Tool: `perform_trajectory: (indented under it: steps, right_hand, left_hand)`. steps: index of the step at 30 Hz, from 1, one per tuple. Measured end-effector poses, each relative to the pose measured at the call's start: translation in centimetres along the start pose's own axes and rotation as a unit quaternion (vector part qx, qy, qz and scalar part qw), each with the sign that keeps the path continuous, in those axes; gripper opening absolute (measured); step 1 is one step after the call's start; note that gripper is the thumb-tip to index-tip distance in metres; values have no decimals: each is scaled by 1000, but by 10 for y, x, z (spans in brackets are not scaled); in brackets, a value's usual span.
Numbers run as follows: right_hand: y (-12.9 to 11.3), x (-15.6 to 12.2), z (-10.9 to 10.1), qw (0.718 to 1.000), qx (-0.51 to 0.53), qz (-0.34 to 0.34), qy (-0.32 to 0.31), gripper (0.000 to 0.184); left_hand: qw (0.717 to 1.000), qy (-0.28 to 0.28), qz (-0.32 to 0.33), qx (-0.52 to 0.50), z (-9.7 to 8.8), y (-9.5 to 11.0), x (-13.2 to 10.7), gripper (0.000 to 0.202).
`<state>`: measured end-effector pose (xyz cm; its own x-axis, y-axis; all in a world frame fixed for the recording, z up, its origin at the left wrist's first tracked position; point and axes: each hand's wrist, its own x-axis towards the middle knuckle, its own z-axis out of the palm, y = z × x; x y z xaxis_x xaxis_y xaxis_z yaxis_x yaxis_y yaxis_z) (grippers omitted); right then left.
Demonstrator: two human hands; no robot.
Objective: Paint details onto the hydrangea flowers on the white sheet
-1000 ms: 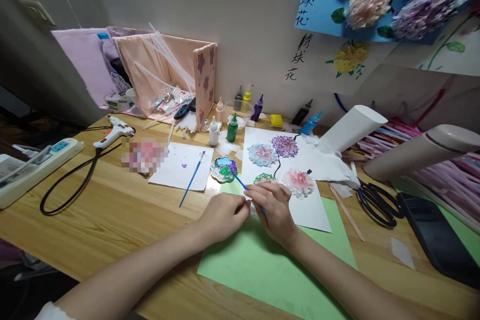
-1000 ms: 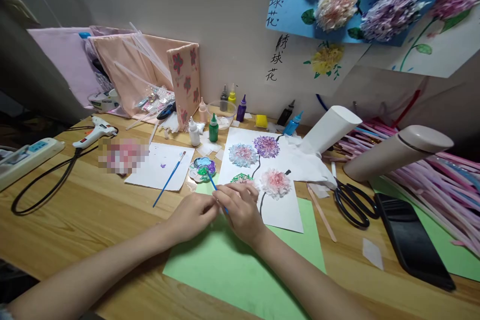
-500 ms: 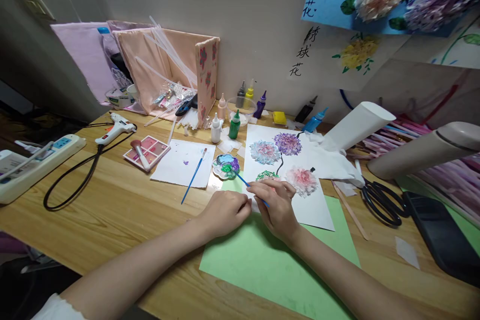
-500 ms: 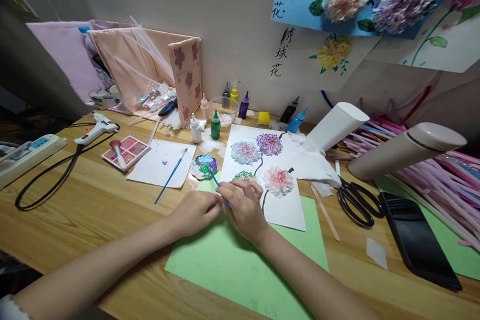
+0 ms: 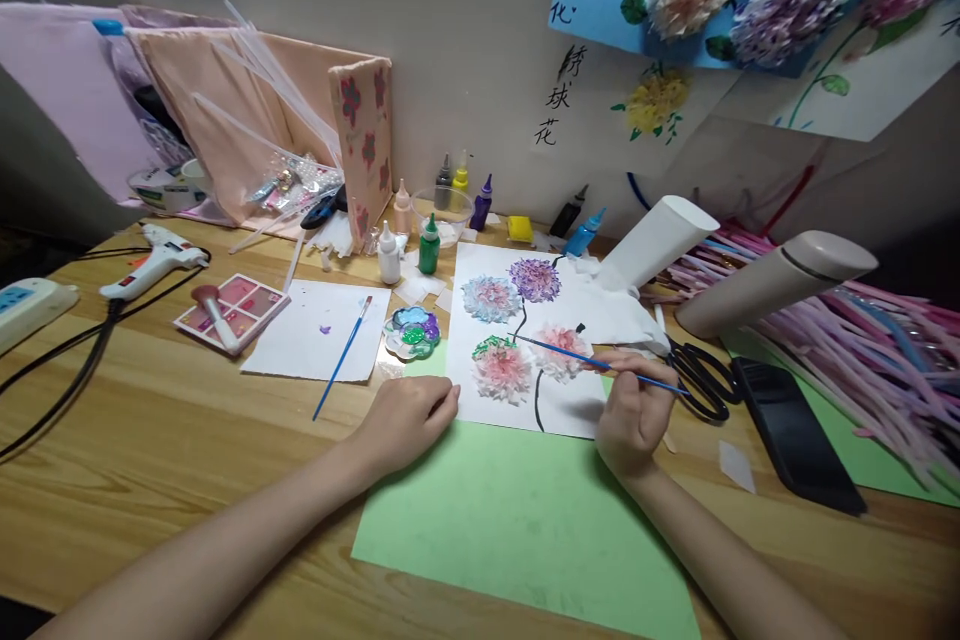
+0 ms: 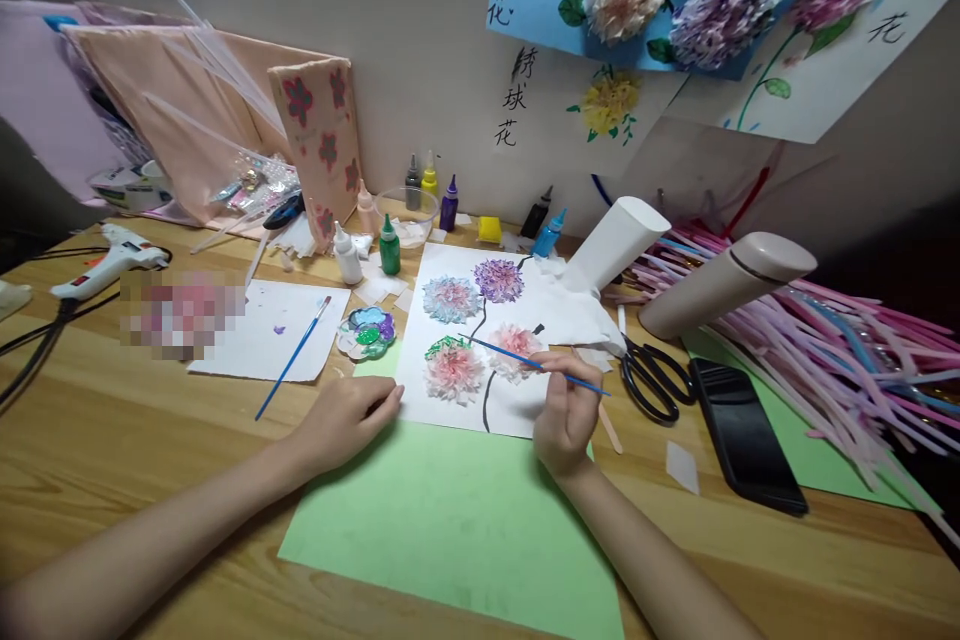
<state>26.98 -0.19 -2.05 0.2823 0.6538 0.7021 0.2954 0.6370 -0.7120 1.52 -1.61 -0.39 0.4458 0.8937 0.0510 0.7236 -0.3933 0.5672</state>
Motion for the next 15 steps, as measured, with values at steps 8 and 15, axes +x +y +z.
perform_trajectory:
  steps: [8, 15]
  right_hand:
    - [5, -3, 3, 994, 52, 95, 0, 5]
    - [0, -7, 4, 995, 49, 41, -82, 6]
  left_hand:
    - [1000, -13, -6, 14, 0, 1, 1, 38]
    - [1000, -12, -1, 16, 1, 0, 1, 39]
